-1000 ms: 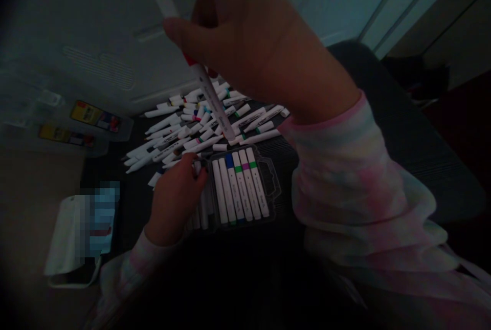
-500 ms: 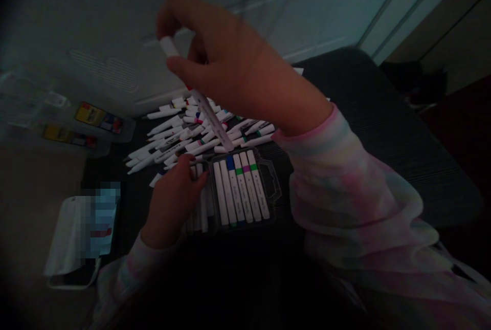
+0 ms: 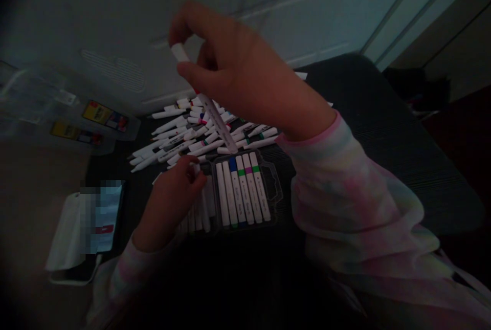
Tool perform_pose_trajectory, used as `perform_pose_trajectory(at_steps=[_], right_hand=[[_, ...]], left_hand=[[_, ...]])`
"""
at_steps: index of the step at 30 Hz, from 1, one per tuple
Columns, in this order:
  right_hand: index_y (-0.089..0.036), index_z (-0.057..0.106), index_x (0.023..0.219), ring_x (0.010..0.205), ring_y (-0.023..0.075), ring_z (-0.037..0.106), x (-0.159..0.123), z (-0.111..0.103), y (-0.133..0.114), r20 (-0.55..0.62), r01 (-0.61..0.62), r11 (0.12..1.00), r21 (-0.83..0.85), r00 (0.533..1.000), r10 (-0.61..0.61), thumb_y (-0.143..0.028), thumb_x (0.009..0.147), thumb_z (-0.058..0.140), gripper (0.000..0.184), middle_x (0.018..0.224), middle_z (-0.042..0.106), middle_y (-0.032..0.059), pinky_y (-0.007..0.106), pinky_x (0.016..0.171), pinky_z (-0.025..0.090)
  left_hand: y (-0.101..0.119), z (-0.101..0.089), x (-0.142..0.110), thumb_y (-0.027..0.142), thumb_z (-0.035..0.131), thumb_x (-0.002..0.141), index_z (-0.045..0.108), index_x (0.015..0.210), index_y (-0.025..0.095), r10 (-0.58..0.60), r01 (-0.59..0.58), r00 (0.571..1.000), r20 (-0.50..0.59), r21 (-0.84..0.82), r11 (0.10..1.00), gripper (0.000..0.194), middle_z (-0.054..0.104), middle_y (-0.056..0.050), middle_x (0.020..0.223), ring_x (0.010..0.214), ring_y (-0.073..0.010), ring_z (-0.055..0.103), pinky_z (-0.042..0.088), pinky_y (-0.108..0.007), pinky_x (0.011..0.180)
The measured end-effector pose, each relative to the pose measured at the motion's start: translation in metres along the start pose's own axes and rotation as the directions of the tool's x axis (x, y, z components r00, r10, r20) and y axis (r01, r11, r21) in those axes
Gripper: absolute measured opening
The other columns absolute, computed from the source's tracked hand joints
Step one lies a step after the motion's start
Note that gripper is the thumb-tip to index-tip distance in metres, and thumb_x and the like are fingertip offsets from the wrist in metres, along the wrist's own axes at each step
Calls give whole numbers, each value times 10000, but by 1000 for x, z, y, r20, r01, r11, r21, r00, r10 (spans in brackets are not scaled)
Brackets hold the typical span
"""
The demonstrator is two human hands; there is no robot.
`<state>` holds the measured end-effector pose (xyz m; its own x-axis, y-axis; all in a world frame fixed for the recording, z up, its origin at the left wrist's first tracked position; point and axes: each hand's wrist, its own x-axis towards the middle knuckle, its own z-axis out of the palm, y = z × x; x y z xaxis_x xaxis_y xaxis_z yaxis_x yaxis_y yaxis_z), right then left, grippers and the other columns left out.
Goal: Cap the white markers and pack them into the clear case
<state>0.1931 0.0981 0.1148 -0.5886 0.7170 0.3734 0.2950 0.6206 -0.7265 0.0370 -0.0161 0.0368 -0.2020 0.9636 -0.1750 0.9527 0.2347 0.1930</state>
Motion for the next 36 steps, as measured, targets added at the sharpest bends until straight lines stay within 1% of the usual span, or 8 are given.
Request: perform_pose_trajectory(at_steps=[4, 9, 13, 19, 25, 29, 31, 36], right_hand=[[-69, 479, 1111, 561, 62, 477, 2, 5, 2, 26, -23, 999, 29, 999, 22, -160, 796, 457, 329, 642, 528, -31, 162, 477, 316], [-133, 490, 1081, 583, 94, 498, 5, 20, 5, 161, -112, 993, 36, 981, 105, -173, 798, 417, 294, 704, 571, -1, 196, 493, 351], [-178, 500, 1032, 604, 112, 504, 6, 34, 6, 315, -173, 985, 7, 935, 162, -137, 802, 377, 264, 709, 579, 3, 220, 529, 356], [-155, 540, 925, 675, 104, 478, 5, 42, 1, 423, -58, 997, 45, 906, 34, -345, 831, 396, 257, 797, 565, 17, 219, 585, 330], [-159, 542, 774, 591, 85, 455, 8, 36, -2, 563, -32, 999, 15, 826, 18, -377, 811, 428, 249, 685, 548, -6, 209, 550, 309], [-165, 505, 723, 562, 92, 454, 4, 28, 3, 517, -120, 988, -96, 842, 152, -376, 813, 416, 246, 633, 539, -7, 214, 543, 317], [-170, 496, 715, 568, 100, 466, -1, 26, 10, 519, -158, 976, -149, 828, 213, -359, 814, 408, 231, 635, 547, 1, 219, 550, 329], [-157, 528, 771, 648, 137, 529, -18, 41, 34, 647, -131, 959, -251, 714, 267, -342, 814, 373, 245, 736, 602, 51, 238, 594, 370]], left_hand=[[-15, -16, -1, 305, 545, 737, 538, 997, 202, -38, 23, 999, -27, -428, 903, 279, 601, 6, 699, 611, -148, 584, 427, -260, 556], [-25, -34, 2, 253, 628, 690, 588, 931, 223, -76, -42, 992, -100, -834, 551, 245, 591, 35, 676, 561, -92, 552, 433, -213, 539], [-20, -39, 9, 183, 632, 674, 606, 891, 219, -14, -128, 990, -142, -930, 345, 221, 623, 31, 722, 544, -74, 549, 453, -216, 561], [-11, -45, 17, 178, 611, 663, 596, 831, 248, -4, -224, 973, -230, -952, 208, 183, 609, 45, 737, 627, -94, 571, 476, -260, 654], [-11, -46, 23, 244, 568, 720, 544, 972, 267, 16, -301, 947, -321, -868, 394, 254, 573, 29, 805, 672, -115, 557, 458, -269, 638], [-9, -35, 19, 255, 523, 778, 523, 959, 219, 56, -294, 930, -364, -642, 708, 185, 555, 21, 746, 626, -106, 524, 433, -253, 602], [-7, -25, 16, 240, 493, 797, 557, 882, 193, 239, -329, 937, -254, -420, 846, 117, 570, 1, 748, 674, -129, 534, 435, -274, 639], [1, -2, 11, 260, 427, 836, 574, 947, 158, 458, -458, 889, 5, -22, 889, 211, 589, -62, 916, 885, -205, 532, 436, -339, 770]])
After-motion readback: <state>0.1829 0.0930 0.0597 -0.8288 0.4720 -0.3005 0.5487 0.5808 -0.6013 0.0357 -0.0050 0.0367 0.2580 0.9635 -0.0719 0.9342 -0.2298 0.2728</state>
